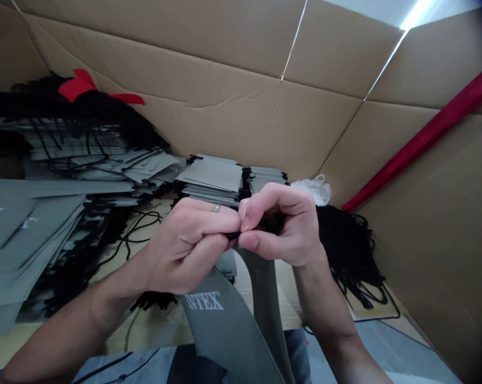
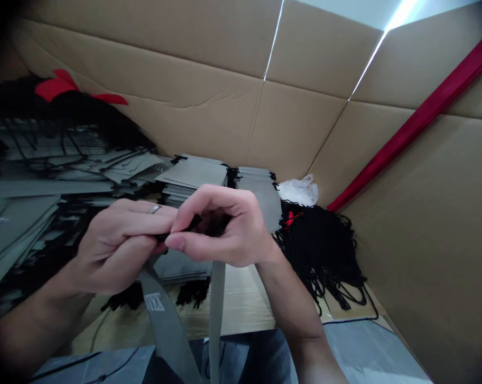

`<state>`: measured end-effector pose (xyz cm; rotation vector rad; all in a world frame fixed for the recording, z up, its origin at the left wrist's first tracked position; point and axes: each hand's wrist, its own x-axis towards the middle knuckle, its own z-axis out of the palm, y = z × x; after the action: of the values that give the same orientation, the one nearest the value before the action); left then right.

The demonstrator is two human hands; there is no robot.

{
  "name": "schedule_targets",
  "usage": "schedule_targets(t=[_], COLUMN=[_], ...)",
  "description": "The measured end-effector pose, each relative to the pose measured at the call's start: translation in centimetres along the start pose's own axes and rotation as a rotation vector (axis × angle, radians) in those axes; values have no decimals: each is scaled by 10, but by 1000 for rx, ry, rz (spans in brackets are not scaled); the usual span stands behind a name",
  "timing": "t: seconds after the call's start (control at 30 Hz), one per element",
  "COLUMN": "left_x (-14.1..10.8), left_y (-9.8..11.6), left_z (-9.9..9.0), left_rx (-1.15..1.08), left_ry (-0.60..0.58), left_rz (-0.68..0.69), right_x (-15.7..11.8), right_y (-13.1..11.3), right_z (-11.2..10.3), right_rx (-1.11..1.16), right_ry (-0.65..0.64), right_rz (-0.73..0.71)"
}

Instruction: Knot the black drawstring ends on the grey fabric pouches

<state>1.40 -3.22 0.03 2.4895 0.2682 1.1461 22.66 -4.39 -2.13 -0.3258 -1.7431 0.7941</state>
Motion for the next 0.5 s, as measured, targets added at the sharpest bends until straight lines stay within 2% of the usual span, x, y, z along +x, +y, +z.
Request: schedule_targets(t=[0.1,0.17,0.3,0.37,0.5], left_x=[1,2,2,0,-1], left_y=[3,6,6,4,-1], left_z=[0,-1,-2,-2,-4], left_rx=[-160,-173,-115,-111,-91], left_ry=[-3,-9,-20,-32,-56], left_rz=[6,-19,-147,-199,-173], right_x=[0,0,1,2,2], right_y=[6,2,-20,-29,-34], right_z=[3,2,-3,-6,-12], right_rx=[130,161,24,-29,-132], right_ry=[-3,2,43,61,86], right_rz=[32,51,194,213,201])
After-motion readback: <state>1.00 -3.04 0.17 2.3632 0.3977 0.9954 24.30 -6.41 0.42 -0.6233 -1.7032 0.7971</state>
